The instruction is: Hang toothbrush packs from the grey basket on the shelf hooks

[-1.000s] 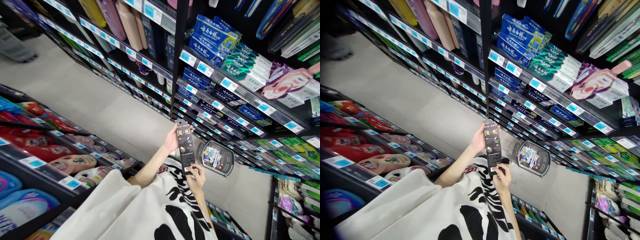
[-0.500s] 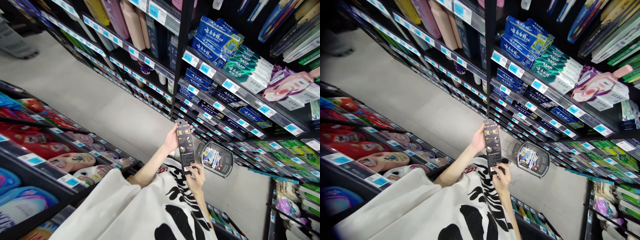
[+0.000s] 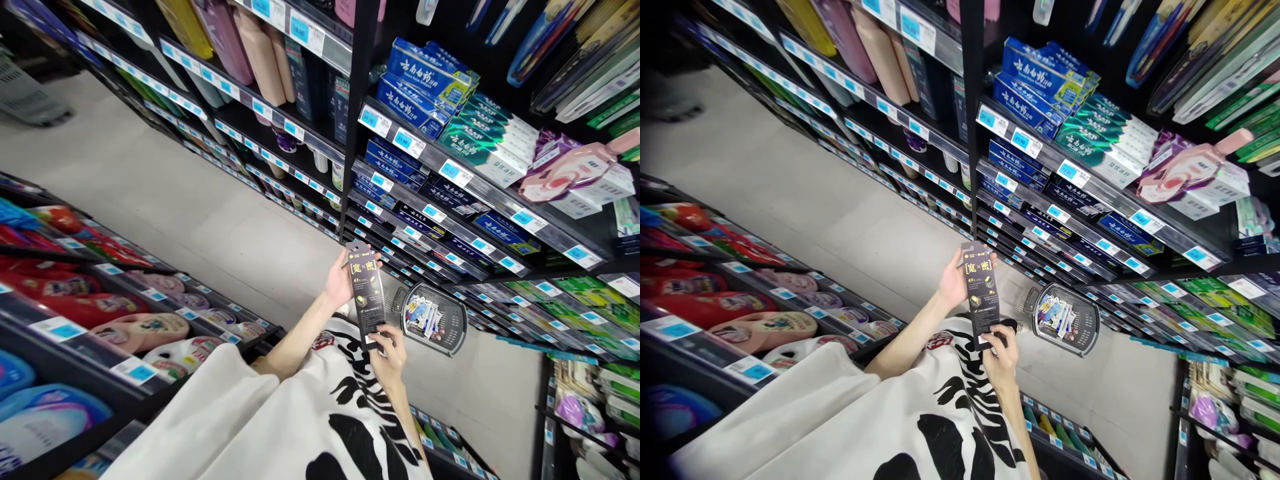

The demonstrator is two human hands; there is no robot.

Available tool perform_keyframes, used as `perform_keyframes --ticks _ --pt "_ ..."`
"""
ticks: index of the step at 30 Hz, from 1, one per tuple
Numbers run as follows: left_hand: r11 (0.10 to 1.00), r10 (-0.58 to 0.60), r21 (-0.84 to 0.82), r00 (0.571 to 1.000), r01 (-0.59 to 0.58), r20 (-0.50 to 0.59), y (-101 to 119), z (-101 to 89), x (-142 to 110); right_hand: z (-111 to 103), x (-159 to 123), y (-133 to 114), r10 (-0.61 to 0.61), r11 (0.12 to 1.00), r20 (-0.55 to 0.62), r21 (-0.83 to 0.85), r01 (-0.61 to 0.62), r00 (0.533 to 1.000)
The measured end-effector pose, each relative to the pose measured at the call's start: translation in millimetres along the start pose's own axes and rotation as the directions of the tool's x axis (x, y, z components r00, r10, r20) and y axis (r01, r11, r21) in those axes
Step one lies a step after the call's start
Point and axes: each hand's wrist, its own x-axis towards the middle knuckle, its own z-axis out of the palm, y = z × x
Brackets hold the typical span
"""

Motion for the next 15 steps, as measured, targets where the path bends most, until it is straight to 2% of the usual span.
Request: perform_keyframes --ticks 3,5,6,7,9,11,13,15 --pt "0.998 0.041 0.042 0.998 -0.039 -0.045 -2.2 -4.5 6.9 1.0 0.7 -0.7 0.067 0.997 -0.024 0.045 -0.066 0.997" --pt "0.992 0.109 0.067 0.989 -0.103 -0.096 -3.6 -6.5 11.5 2.8 1.0 -1.1 0.2 0.977 -0.047 0.083 -0.196 0.979" --pt "0.986 0.154 0.085 0.979 -0.143 -0.131 -4.1 -6.9 13.1 4.1 0.9 -0.8 0.307 0.947 -0.053 0.118 -0.3 0.95" --pt "0.977 0.201 0.11 0.965 -0.184 -0.168 -4.5 -6.8 14.1 5.6 0.6 -0.1 0.427 0.895 -0.052 0.167 -0.414 0.903" --pt "0.95 0.293 0.181 0.929 -0.255 -0.227 -4.9 -5.9 14.2 9.1 -0.8 2.5 0.638 0.74 -0.018 0.289 -0.607 0.77" --pt "0.926 0.342 0.249 0.908 -0.283 -0.241 -5.3 -4.9 12.9 12.5 -2.7 6.2 0.748 0.604 0.032 0.382 -0.7 0.663" --pt "0.916 0.35 0.285 0.909 -0.281 -0.228 -5.5 -4.4 11.7 15.2 -4.2 9.3 0.78 0.538 0.077 0.427 -0.727 0.622" --pt "0.918 0.339 0.294 0.912 -0.267 -0.23 -5.6 -4.4 11.5 17.1 -4.9 10.9 0.789 0.503 0.11 0.449 -0.739 0.604"
